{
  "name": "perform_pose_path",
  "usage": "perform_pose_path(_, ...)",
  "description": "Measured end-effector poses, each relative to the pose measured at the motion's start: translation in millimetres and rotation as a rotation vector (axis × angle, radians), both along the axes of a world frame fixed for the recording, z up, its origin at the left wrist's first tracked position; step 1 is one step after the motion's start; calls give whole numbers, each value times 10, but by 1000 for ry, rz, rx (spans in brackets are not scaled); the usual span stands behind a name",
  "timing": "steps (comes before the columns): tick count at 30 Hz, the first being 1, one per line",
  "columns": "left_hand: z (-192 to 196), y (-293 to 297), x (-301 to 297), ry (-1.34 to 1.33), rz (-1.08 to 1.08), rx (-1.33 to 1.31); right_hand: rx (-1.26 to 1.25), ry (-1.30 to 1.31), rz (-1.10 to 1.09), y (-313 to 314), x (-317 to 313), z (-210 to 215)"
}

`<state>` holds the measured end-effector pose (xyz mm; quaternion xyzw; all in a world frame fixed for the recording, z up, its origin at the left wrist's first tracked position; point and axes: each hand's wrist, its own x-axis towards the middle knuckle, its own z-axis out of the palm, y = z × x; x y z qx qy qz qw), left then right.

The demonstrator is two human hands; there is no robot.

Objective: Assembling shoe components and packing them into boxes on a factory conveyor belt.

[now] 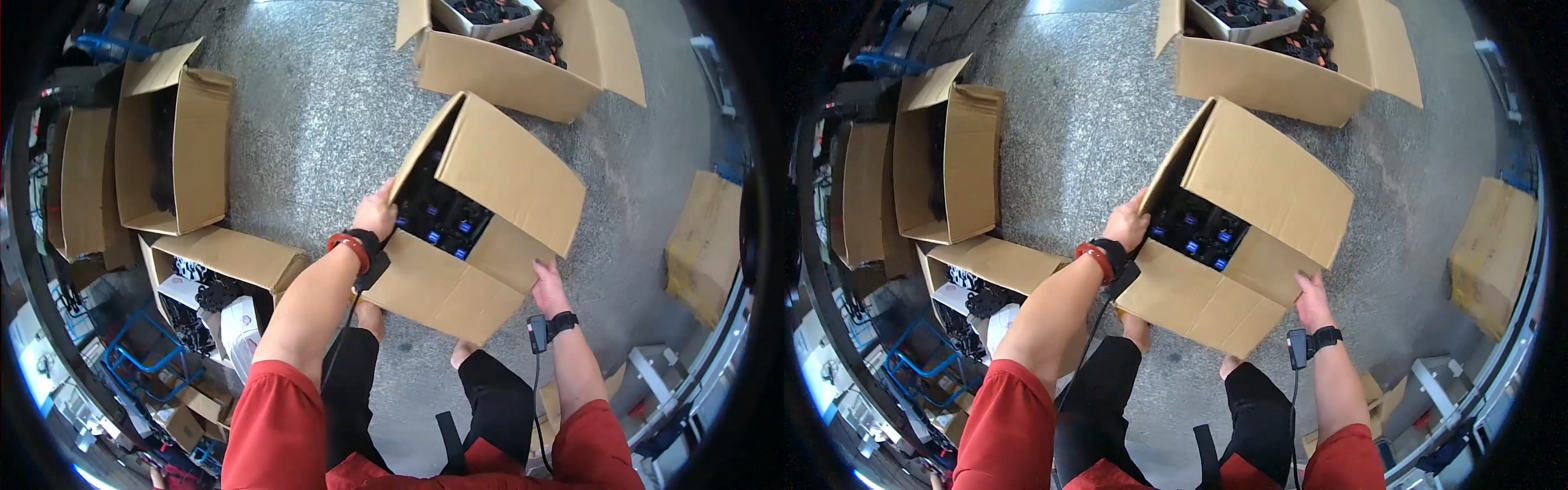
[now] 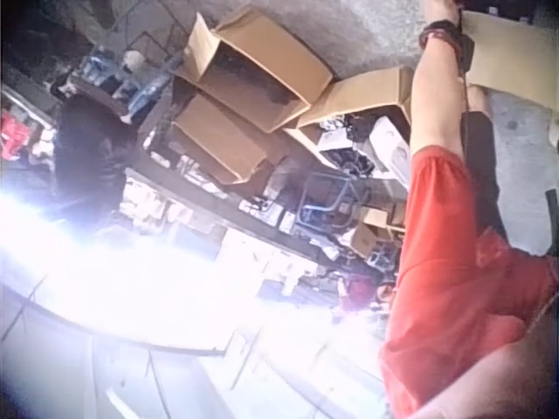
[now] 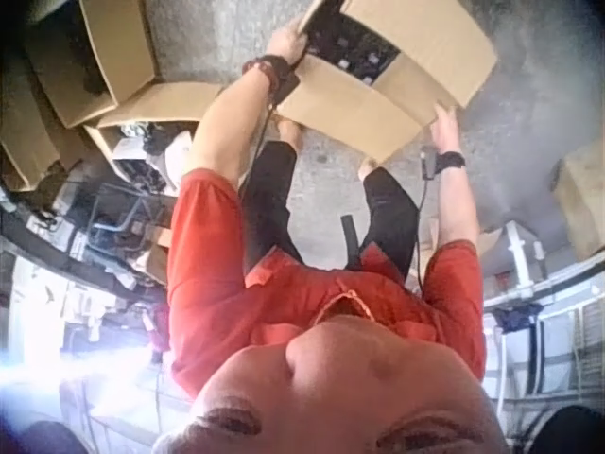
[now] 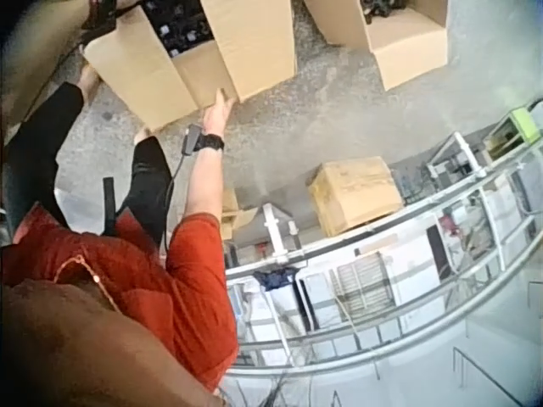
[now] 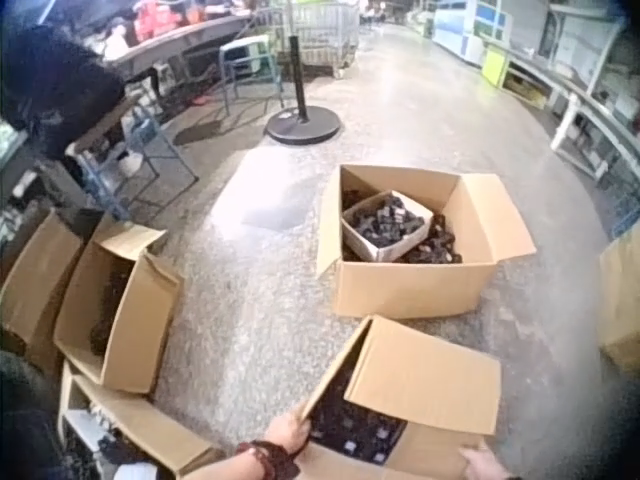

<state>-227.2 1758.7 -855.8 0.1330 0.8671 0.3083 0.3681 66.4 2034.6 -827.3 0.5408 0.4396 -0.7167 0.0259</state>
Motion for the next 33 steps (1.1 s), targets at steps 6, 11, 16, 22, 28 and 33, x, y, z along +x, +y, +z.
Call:
perform_pose_path(6,127,-607,-558,73,190,-54,-62,-152,328,-346,-1000,256)
perform_pose_path(11,307,-1179,-1304,158,265,-131,-46,-179,407,-1007,-1898,220)
perform_pose_path(16,343,-2142,-1723,119,448,-234,-24,-210,523,-1568,-2778,108)
perform_pose_path(22,489,-2849,-1650,266,1108,-30,35,-336,746,-1874,-3599,140)
perform_pose_path(28,529,-3484,-1351,169,1332,-191,-135,-805,1346,-1829,-4008,-68)
perform_pose_path(33,950,-3800,-1479,-36,1479,-259,-573,-422,2187,-2756,-5265,1315)
